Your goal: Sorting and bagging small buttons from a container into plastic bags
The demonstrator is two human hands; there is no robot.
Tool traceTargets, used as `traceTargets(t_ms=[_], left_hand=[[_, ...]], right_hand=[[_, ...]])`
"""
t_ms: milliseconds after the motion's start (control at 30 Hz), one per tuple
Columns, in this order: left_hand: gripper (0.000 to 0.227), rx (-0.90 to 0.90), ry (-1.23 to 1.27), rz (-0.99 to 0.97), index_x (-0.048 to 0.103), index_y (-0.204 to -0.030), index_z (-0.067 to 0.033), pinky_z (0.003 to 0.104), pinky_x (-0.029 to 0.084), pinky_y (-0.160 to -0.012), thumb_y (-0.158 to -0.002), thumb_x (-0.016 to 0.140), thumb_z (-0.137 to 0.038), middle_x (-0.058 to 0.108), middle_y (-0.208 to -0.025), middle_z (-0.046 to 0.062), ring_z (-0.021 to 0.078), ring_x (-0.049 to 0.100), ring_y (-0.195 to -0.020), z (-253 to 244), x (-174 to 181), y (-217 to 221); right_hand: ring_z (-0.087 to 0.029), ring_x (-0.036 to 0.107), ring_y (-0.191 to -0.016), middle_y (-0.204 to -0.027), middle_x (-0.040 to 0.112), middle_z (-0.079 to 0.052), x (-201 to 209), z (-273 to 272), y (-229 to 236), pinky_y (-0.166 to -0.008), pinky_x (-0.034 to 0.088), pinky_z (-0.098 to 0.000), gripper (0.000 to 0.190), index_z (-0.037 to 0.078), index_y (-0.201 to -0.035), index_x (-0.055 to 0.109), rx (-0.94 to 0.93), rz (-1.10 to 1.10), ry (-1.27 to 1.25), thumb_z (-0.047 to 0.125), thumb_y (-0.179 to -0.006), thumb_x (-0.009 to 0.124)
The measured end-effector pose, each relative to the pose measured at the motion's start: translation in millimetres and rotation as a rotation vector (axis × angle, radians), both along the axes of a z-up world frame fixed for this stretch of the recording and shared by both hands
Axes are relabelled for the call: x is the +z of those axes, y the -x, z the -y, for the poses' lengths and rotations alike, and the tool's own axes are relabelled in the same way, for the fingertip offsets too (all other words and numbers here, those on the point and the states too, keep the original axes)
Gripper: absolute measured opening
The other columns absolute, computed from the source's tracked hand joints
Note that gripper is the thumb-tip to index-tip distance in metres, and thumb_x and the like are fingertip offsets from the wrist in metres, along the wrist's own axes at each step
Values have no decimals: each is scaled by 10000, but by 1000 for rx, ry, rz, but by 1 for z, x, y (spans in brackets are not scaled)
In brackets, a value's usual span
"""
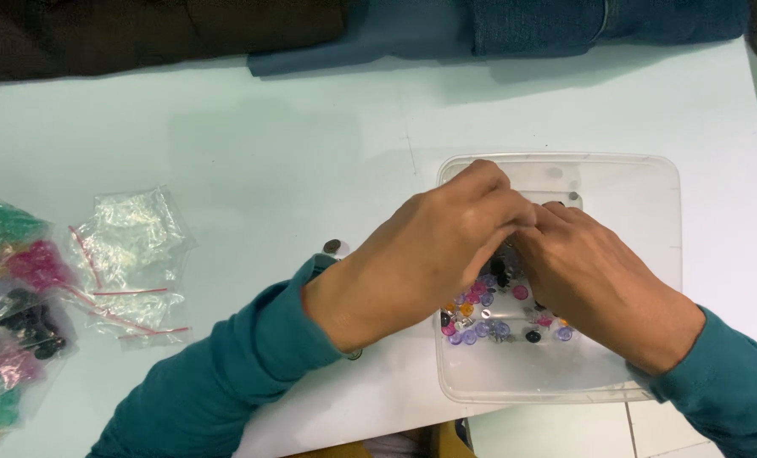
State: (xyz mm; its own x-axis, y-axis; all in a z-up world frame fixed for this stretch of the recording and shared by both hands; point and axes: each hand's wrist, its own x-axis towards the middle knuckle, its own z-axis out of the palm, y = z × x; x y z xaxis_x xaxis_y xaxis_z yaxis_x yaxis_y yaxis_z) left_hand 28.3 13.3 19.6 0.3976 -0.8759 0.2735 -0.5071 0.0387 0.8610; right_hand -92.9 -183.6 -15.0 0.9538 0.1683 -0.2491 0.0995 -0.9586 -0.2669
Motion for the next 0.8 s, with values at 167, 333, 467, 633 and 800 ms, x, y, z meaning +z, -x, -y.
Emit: traceTargets(t_ms=[167, 333, 467, 633, 800], left_hand=[[341, 159, -395, 547, 578, -766, -131, 384, 469, -473, -625, 634, 175, 503, -903, 83, 250, 545, -595, 20, -27, 26], [279, 256, -548, 896, 729, -791, -200, 290, 465, -502, -636, 755, 31, 548, -835, 12, 158, 550, -588, 35, -47, 39], [189, 228, -699, 934, 684, -782, -290, 300, 451, -576, -805, 688, -102, 591, -842, -18, 156, 583, -708, 41, -48, 43], [243, 134, -822, 969, 658, -767, -359, 278, 440, -611, -855, 695, -135, 620, -835, -49, 129, 598, -742, 44, -36, 41], [312, 149, -789, 1009, 609, -695, -331, 276, 441, -591, -878, 679, -89, 607, -782, -45, 130, 597, -712, 43, -45, 40]], right_hand=[[-318, 586, -702, -807, 638, -90, 14, -4, -10, -573, 473, -453, 137, 104, -1002, 569, -158, -66, -44, 6, -908, 557], [-362, 691, -811, -1037, 704, -132, 26, -7, -7, -664, 572, -452, 326, 94, -1259, 668, -254, 10, -104, 37, -952, 572], [-340, 693, -816, -1052, 696, -130, 20, -3, -7, -697, 569, -424, 323, 73, -1246, 710, -226, 24, -111, 21, -947, 599], [-338, 694, -801, -1018, 701, -127, 16, -1, -6, -700, 575, -414, 347, 57, -1223, 739, -215, 88, -122, -44, -921, 602], [-317, 706, -825, -1027, 708, -142, 17, -2, -7, -731, 588, -386, 309, 41, -1202, 750, -201, 99, -127, -27, -921, 638]])
